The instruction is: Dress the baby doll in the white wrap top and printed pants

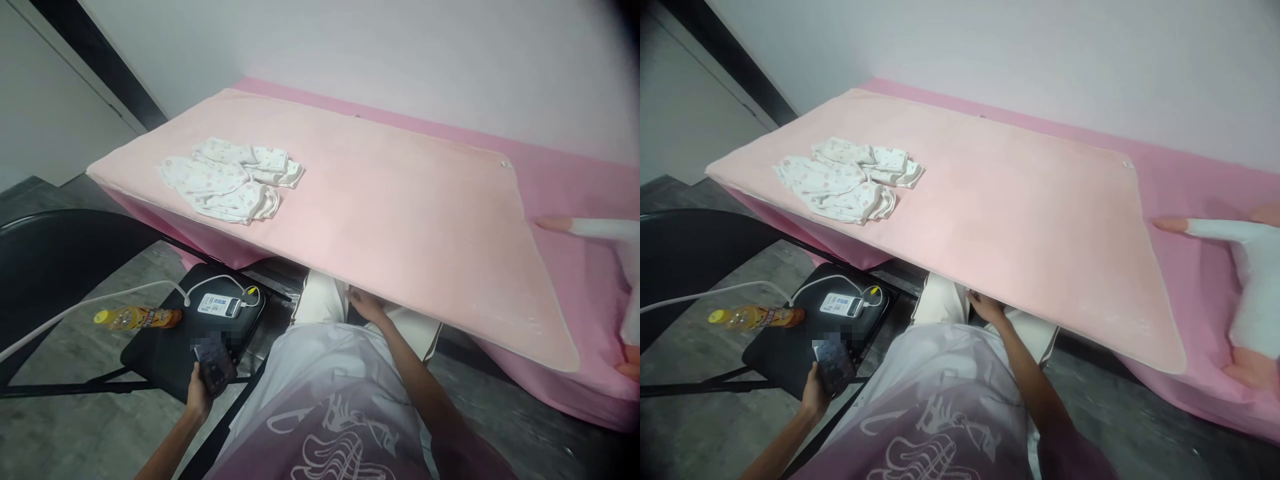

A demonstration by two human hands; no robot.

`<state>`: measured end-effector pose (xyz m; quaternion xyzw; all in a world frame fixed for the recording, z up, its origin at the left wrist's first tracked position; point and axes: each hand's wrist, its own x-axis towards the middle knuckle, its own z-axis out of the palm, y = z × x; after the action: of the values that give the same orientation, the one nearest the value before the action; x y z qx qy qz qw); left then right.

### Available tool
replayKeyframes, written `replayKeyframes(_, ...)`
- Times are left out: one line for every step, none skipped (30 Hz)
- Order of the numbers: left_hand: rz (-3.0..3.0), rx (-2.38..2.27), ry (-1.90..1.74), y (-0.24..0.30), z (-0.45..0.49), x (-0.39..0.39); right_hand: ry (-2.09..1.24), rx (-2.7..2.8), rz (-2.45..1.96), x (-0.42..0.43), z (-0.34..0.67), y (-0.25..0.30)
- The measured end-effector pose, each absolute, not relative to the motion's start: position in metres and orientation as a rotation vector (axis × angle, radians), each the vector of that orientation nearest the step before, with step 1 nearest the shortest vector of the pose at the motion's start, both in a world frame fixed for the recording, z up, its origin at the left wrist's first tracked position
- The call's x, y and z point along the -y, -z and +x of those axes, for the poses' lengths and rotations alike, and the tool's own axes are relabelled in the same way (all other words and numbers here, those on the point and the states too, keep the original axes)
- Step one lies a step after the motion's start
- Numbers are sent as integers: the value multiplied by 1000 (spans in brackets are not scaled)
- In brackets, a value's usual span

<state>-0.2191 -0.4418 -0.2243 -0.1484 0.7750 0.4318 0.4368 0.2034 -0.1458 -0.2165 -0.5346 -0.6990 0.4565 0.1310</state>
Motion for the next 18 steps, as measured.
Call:
replayKeyframes(-402, -1999, -1064, 227, -223, 442, -1325, 2030, -1547, 146, 202, 216)
replayKeyframes(-415, -2062, -1053, 228, -227, 439, -1323, 2030, -1542, 146, 201, 216)
replayKeyframes(-416, -2124, -1035, 229, -230, 434, -1321, 2031, -1534, 147, 201, 215)
replayKeyframes(-402, -2180, -1011, 228, -234, 429, -1318, 2033, -1524, 148, 201, 215)
replayKeyframes(-371, -2229, -990, 227, -238, 424, -1316, 2034, -1512, 148, 201, 215)
replayKeyframes(-329, -2270, -972, 226, -243, 419, -1317, 2035, -1497, 149, 201, 215)
replayKeyframes(-286, -2308, -950, 224, -247, 415, -1320, 2037, -1480, 151, 200, 214)
replayKeyframes(-246, -2337, -926, 222, -252, 413, -1326, 2038, -1460, 152, 200, 214)
replayKeyframes(-208, -2352, -904, 219, -256, 412, -1333, 2040, -1440, 154, 200, 213)
replayKeyframes(-173, -2367, -880, 215, -259, 411, -1340, 2042, -1421, 155, 200, 212)
replayKeyframes(-122, -2399, -844, 210, -261, 409, -1347, 2043, -1404, 157, 200, 211)
replayKeyframes(-35, -2446, -797, 202, -261, 408, -1353, 2044, -1394, 158, 201, 211)
replayKeyframes(90, -2481, -733, 190, -257, 404, -1355, 2043, -1390, 159, 202, 211)
replayKeyframes(236, -2479, -656, 175, -250, 399, -1355, 2040, -1393, 160, 204, 212)
replayKeyframes(426, -2421, -580, 155, -240, 391, -1353, 2037, -1400, 160, 206, 213)
replayKeyframes(564, -2246, -516, 131, -226, 381, -1347, 2032, -1410, 160, 207, 215)
replayKeyframes(640, -2001, -504, 104, -209, 368, -1339, 2027, -1421, 160, 208, 218)
replayKeyframes(755, -1703, -545, 74, -190, 351, -1328, 2022, -1430, 159, 209, 221)
